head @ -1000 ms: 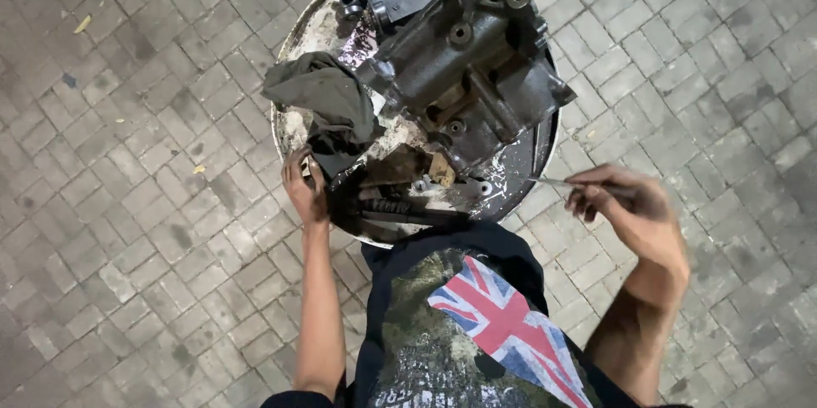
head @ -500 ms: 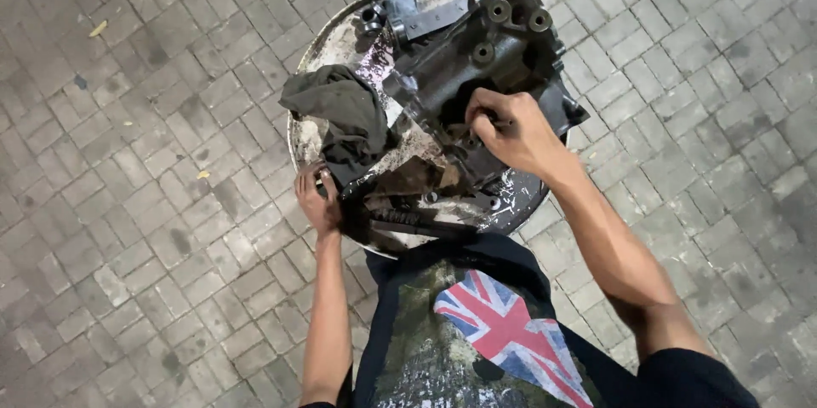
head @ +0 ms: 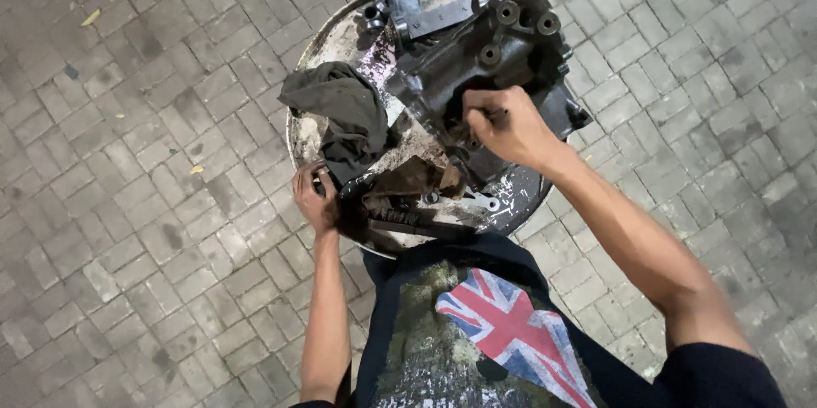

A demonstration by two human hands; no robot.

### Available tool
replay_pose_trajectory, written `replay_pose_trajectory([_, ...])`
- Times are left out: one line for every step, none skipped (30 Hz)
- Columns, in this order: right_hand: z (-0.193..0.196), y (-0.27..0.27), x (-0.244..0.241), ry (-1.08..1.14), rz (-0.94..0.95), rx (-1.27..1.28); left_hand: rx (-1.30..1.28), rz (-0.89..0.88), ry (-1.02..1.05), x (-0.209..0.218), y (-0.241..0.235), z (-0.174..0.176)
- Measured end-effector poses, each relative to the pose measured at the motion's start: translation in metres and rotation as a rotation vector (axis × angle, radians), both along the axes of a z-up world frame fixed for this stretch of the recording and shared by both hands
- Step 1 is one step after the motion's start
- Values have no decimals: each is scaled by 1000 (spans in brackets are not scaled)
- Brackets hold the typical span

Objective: The person cleans a large, dark metal engine block resting on a circular metal tray. They use a dark cloth to wipe the exterior surfaces and then use a small metal tool to scrape and clean the interior holes and crevices of the engine block.

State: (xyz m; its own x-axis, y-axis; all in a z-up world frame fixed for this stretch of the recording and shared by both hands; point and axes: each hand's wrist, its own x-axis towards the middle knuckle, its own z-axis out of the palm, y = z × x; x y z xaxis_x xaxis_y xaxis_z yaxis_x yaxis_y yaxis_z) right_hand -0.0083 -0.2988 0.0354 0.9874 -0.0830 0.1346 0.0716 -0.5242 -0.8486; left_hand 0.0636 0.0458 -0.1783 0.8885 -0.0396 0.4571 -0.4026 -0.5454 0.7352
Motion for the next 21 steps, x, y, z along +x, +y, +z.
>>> replay_pose_trajectory([-1, -3, 0, 3, -6, 2, 2, -6, 3, 0, 1, -1])
replay_pose_trajectory([-3, -7, 0, -20, -7, 27, 11, -9, -12, 1, 1, -3])
replay_pose_trajectory([-5, -10, 1, -43, -9, 51, 20, -12, -27, 3, 1, -4])
replay_pose_trajectory([1, -8, -2, -43, -7, 50, 19, -11, -27, 3, 0, -4])
replay_pose_trajectory([8, -6, -5, -18, -11, 93, 4, -3, -20, 4, -1, -3])
replay_pose_trajectory([14, -3, -9, 10, -10, 139, -9, 8, -10, 2, 0, -2])
replay_pose_trajectory([13, -5, -9, 14, -4, 140, -8, 15, -7, 2, 0, -3])
replay_pose_trajectory([12, -7, -9, 16, 23, 136, 5, 24, -14, 2, -1, -3])
replay_pose_trajectory([11, -9, -9, 18, 50, 132, 17, 32, -21, 3, -2, -4])
replay_pose_trajectory([10, -9, -6, 12, 50, 131, 15, 32, -26, 3, -1, -6])
replay_pose_trajectory([10, -9, -3, -12, 46, 137, 15, 28, -34, 3, 0, -7])
replay_pose_trajectory([9, -9, -1, -33, 39, 143, 14, 22, -39, 2, 0, -9])
replay_pose_trajectory([3, -11, 0, -37, 37, 141, 13, 20, -42, 6, 0, -11])
replay_pose_trajectory([-4, -12, 0, -64, 30, 110, 20, 13, -48, 5, 1, -13])
replay_pose_trajectory([-11, -12, 0, -92, 23, 80, 28, 6, -55, 5, 3, -16])
replay_pose_trajectory([-11, -13, -2, -87, 27, 82, 30, 10, -50, 4, 3, -12])
replay_pose_trajectory([-11, -14, -3, -66, 43, 58, 28, 1, -53, 3, 2, -8])
replay_pose_trajectory([-10, -15, -6, -47, 54, 34, 26, -13, -57, 3, 1, -4])
replay_pose_trajectory([-4, -13, -6, -44, 54, 35, 27, -14, -54, 0, 3, -5])
replay_pose_trajectory([3, -11, -4, -46, 80, 3, 23, -8, -49, 2, 2, -6])
replay_pose_trajectory([10, -10, -3, -47, 106, -29, 19, -3, -45, 3, 1, -6])
